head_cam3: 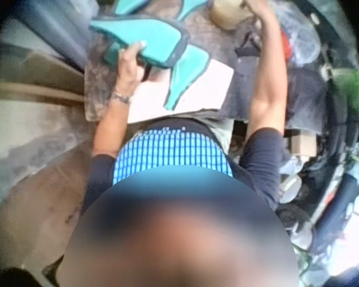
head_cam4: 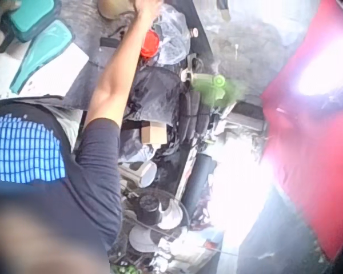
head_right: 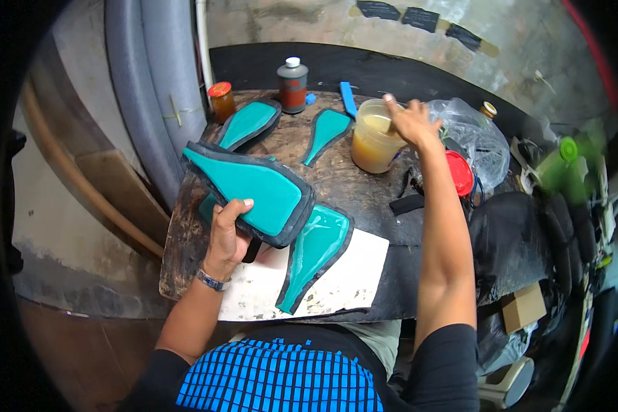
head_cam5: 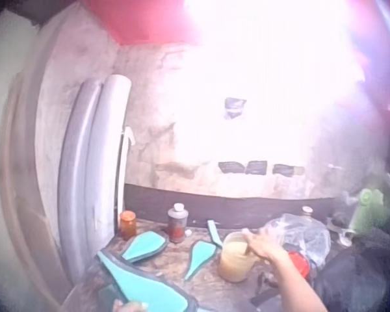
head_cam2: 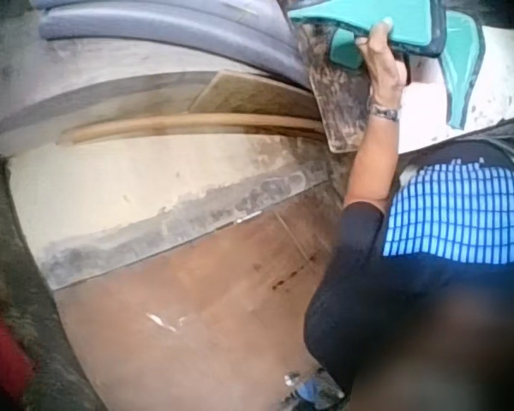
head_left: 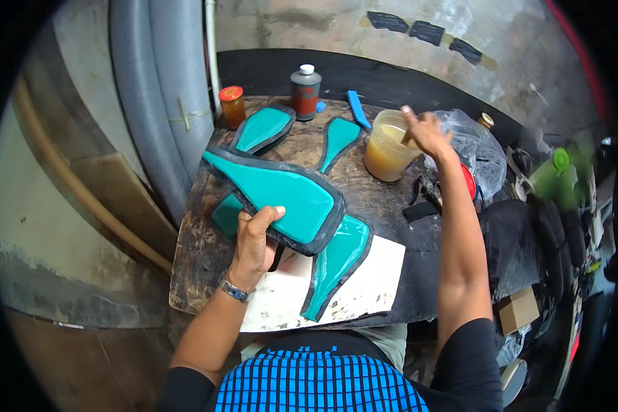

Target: The person applies a yellowish adhesive to the edges of teal shoe insoles using their fingers. They repeatedly dip fingers into a container of glue and spread it along the perimeter of each insole, handling several insoles one at a time.

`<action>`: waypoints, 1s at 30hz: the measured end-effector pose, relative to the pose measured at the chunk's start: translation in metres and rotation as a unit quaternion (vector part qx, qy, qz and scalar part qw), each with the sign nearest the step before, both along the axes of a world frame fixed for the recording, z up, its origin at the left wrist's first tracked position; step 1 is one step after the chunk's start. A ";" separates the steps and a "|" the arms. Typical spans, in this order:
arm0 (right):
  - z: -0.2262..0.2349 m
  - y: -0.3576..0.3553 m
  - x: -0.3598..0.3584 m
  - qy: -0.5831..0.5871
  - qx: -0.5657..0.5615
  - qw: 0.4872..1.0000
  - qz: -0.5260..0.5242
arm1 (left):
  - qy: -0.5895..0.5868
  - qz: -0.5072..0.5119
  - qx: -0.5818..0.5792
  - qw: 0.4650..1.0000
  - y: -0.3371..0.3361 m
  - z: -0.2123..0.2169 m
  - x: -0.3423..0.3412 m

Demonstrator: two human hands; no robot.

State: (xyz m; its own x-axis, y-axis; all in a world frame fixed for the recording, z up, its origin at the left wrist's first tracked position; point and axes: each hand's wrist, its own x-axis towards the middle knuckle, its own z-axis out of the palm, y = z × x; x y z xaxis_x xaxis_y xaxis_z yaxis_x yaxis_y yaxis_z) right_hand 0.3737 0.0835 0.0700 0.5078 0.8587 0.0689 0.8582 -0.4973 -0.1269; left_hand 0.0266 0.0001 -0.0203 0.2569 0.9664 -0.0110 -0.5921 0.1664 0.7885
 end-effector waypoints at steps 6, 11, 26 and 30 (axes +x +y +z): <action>-0.029 -0.077 -0.034 -0.138 0.192 0.970 0.062 | -0.035 0.027 -0.035 0.998 0.005 0.000 -0.004; -0.056 -0.130 -0.097 0.113 0.326 0.871 0.349 | -0.033 0.019 -0.044 0.998 0.004 0.006 0.002; -0.086 -0.151 -0.145 -0.041 0.364 0.809 0.459 | 0.000 0.000 -0.008 1.000 0.007 0.000 -0.007; -0.086 -0.139 -0.139 -0.055 0.332 0.865 0.372 | 0.016 -0.017 0.003 1.000 0.007 0.000 -0.009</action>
State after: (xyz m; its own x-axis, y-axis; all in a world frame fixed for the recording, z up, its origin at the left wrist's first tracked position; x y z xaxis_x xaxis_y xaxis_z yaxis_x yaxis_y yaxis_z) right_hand 0.2345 -0.0554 -0.0158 -0.2089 0.6971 0.6859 0.9348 0.3483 -0.0692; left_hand 0.0175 0.0067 -0.0208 0.2884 0.9574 -0.0142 -0.5605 0.1808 0.8082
